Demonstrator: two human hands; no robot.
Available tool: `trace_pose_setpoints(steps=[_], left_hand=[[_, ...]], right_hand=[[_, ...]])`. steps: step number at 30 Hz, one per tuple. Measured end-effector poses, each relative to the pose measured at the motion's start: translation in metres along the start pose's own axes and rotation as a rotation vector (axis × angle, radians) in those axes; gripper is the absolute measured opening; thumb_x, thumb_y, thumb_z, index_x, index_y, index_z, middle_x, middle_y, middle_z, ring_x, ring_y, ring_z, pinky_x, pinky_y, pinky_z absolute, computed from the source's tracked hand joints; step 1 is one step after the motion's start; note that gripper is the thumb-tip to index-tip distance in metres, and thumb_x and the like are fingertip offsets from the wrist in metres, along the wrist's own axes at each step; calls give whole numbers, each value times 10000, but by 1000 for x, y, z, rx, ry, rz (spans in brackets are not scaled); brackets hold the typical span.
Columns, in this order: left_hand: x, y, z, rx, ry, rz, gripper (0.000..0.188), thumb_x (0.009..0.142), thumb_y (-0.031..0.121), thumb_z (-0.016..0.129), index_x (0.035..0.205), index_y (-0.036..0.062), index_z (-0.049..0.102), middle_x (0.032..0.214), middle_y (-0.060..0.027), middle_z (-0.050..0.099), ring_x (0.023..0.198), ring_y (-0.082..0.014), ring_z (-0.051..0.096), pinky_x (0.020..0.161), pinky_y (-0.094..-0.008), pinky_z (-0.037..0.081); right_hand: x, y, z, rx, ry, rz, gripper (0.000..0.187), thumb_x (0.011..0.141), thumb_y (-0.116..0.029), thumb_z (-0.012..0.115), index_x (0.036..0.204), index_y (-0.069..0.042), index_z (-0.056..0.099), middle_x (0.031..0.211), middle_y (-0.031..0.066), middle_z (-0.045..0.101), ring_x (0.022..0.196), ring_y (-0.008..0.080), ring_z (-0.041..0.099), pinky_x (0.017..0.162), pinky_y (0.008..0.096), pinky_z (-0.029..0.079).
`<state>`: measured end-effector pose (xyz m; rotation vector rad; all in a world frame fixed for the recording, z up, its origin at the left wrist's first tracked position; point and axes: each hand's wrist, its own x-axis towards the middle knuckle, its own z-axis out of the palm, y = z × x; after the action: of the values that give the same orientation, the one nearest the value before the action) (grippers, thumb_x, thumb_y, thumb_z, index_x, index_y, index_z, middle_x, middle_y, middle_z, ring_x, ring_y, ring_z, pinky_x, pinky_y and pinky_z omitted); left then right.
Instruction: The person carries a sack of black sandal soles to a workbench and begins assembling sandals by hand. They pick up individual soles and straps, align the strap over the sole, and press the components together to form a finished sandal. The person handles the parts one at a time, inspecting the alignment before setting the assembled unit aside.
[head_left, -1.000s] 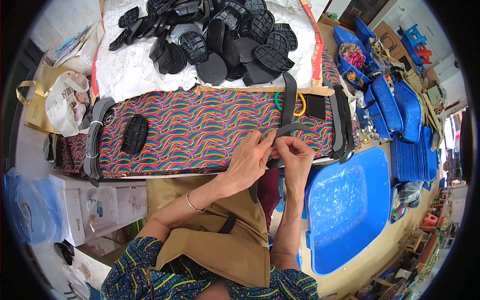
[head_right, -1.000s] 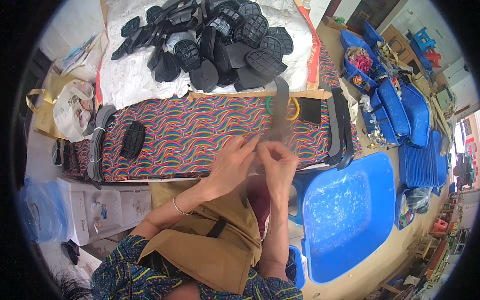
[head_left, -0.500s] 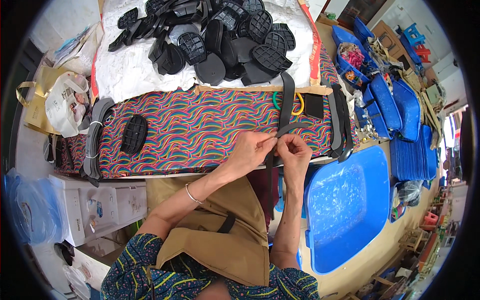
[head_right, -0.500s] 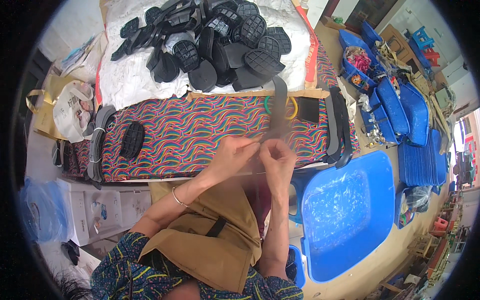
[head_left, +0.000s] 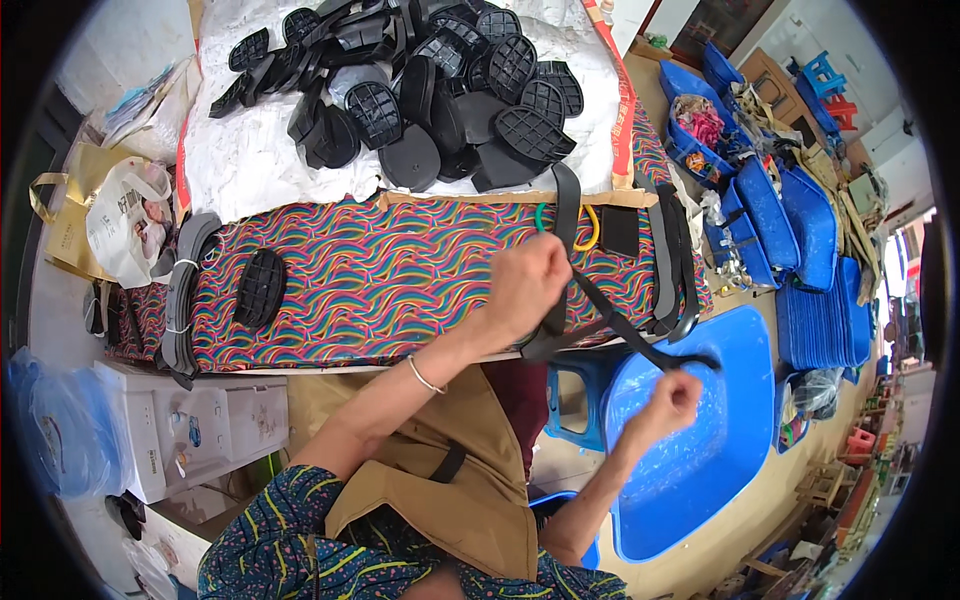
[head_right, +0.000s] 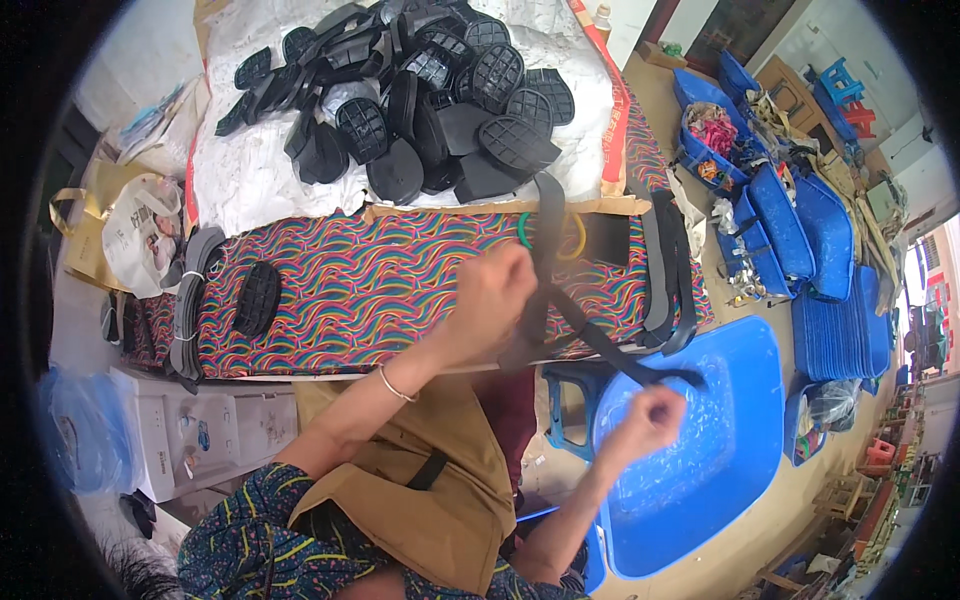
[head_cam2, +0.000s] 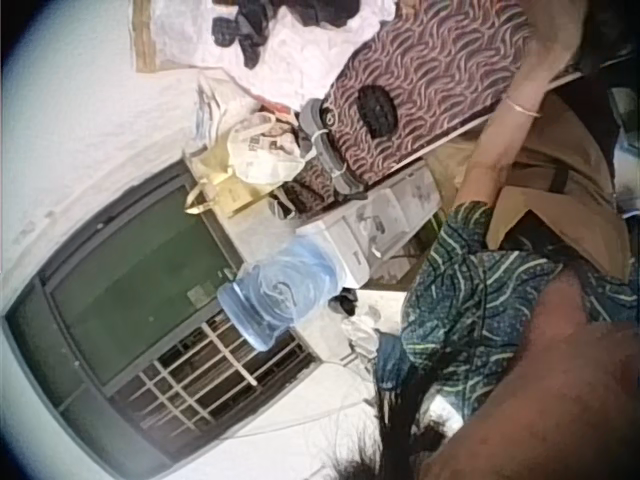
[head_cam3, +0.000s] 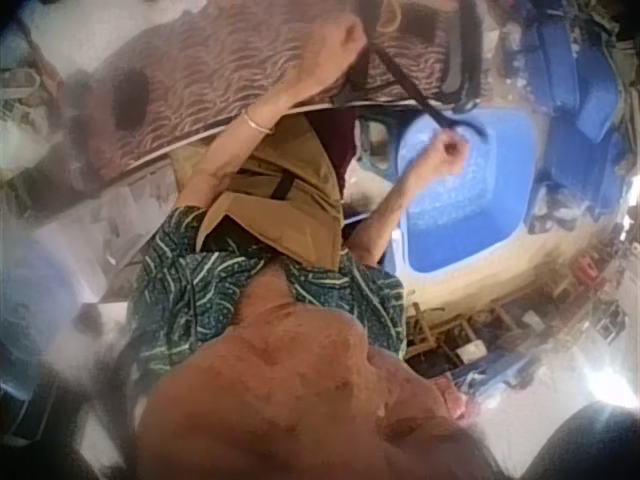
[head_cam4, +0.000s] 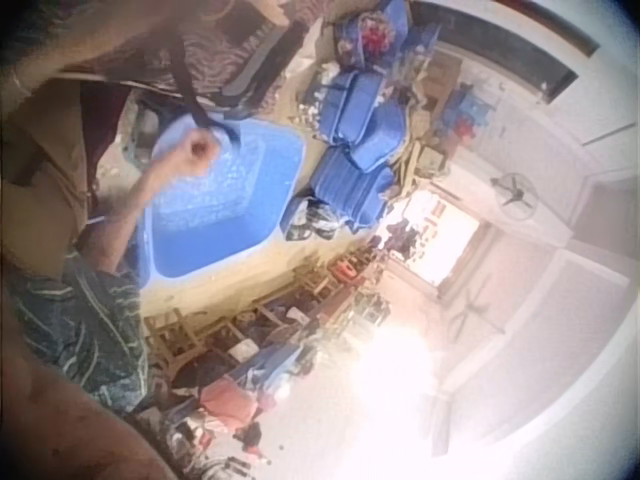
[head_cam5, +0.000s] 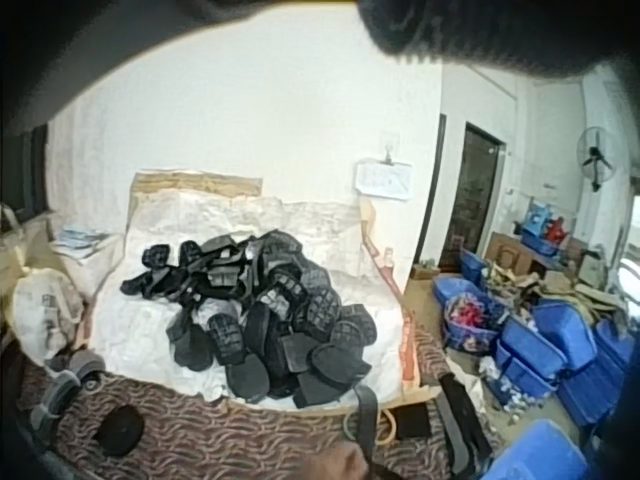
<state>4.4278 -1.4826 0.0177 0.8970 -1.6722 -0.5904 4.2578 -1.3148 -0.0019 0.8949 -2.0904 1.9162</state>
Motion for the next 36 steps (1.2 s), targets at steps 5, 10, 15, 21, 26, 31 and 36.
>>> trace_pose_setpoints(steps=[5, 10, 15, 21, 26, 31, 36], left_hand=[[20, -32, 5, -137, 16, -159, 136, 834, 76, 626, 747, -10, 567, 581, -114, 569, 503, -231, 579, 474, -347, 421], [34, -46, 29, -492, 1, -569, 183, 901, 119, 581, 779, -15, 600, 583, -50, 574, 487, -114, 550, 438, -282, 397], [43, -88, 58, -576, -130, -680, 151, 916, 113, 580, 914, -18, 655, 616, -37, 601, 471, -98, 545, 412, -252, 388], [36, -99, 53, 45, 113, -197, 531, 749, 87, 733, 1230, -31, 543, 860, -94, 536, 749, -209, 568, 741, -340, 487], [14, -44, -48, -936, -548, -586, 358, 880, 161, 679, 1175, -27, 602, 1037, -73, 623, 944, -159, 608, 834, -297, 478], [-10, -15, -135, -1111, -560, -601, 310, 913, 159, 656, 1177, -3, 632, 1013, -35, 654, 947, -120, 610, 844, -262, 482], [-26, -19, -183, -1056, -250, -755, 187, 863, 96, 704, 1017, 11, 643, 939, -29, 658, 836, -101, 611, 760, -265, 495]], right_hand=[[40, 57, -133, 34, 332, 234, 114, 832, -69, 523, 729, -29, 549, 721, 5, 455, 631, 101, 377, 567, 277, 313], [61, 57, -237, 83, 569, 86, 242, 912, -187, 474, 896, 44, 543, 858, 91, 505, 740, 181, 498, 644, 316, 425], [54, -6, -223, -127, 351, 76, 326, 950, -284, 484, 1033, 28, 531, 932, 120, 535, 840, 239, 559, 711, 350, 481], [9, -107, -71, 516, -218, 567, 261, 968, -369, 549, 979, -108, 531, 523, -64, 344, 418, 32, 263, 362, 230, 188], [-56, -102, 52, 1804, -841, 1173, 331, 1012, -196, 474, 1288, -33, 389, 525, -54, 366, 393, 45, 321, 386, 205, 268], [-103, -111, 110, 1910, -1005, 1355, 278, 1012, -187, 455, 1238, -26, 444, 596, -32, 391, 488, 63, 377, 469, 229, 321], [-144, -128, 126, 1620, -1182, 1502, 227, 1021, -218, 447, 1177, -69, 517, 584, -34, 379, 486, 72, 361, 464, 229, 314]])
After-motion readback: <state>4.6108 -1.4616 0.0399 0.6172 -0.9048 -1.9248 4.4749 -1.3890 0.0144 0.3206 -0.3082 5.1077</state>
